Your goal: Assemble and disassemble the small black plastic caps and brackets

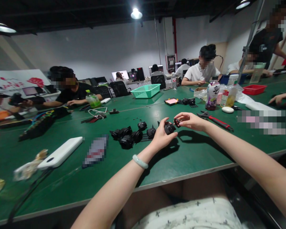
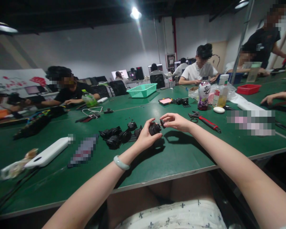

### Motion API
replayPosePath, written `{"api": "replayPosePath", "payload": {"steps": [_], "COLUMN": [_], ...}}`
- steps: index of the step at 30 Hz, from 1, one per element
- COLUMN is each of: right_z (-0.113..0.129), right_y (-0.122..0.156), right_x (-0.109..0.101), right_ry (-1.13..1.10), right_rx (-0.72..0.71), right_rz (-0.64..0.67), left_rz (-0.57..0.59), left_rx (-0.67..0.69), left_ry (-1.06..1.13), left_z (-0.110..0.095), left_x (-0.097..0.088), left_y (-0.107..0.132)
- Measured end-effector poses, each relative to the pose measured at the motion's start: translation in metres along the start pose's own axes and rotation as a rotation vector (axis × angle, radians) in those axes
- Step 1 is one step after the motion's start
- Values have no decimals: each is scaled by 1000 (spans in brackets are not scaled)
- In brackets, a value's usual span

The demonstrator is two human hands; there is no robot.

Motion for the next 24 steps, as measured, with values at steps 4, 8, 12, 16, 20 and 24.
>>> {"api": "replayPosePath", "payload": {"steps": [4, 8, 12, 16, 20, 24], "right_z": [-2, 0, 2, 1, 1, 2], "right_y": [-3, -4, -3, -3, -3, -3], "right_x": [5, 8, 11, 13, 13, 13], "right_ry": [65, 161, 198, 218, 230, 247], "right_rx": [-19, -57, -94, -105, -108, -98], "right_rz": [32, 27, 33, 48, 64, 62], "left_rz": [8, -5, -9, -3, 3, 2], "left_rx": [-5, -5, -10, -16, -15, -21], "left_ry": [-41, -65, -68, -70, -64, -68], "left_z": [-3, -2, 0, 1, 1, 1], "left_x": [0, 0, 1, 0, 1, 2], "left_y": [0, 0, -1, -1, -1, -1]}}
Point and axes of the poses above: each hand's wrist, its own y-axis away from the middle knuckle, its own x-axis out of the palm, z = x × y, the point moved 3 cm from there along -y, towards the middle knuckle, and after that the axes turned 5 degrees about z, right-handed, at the moved point
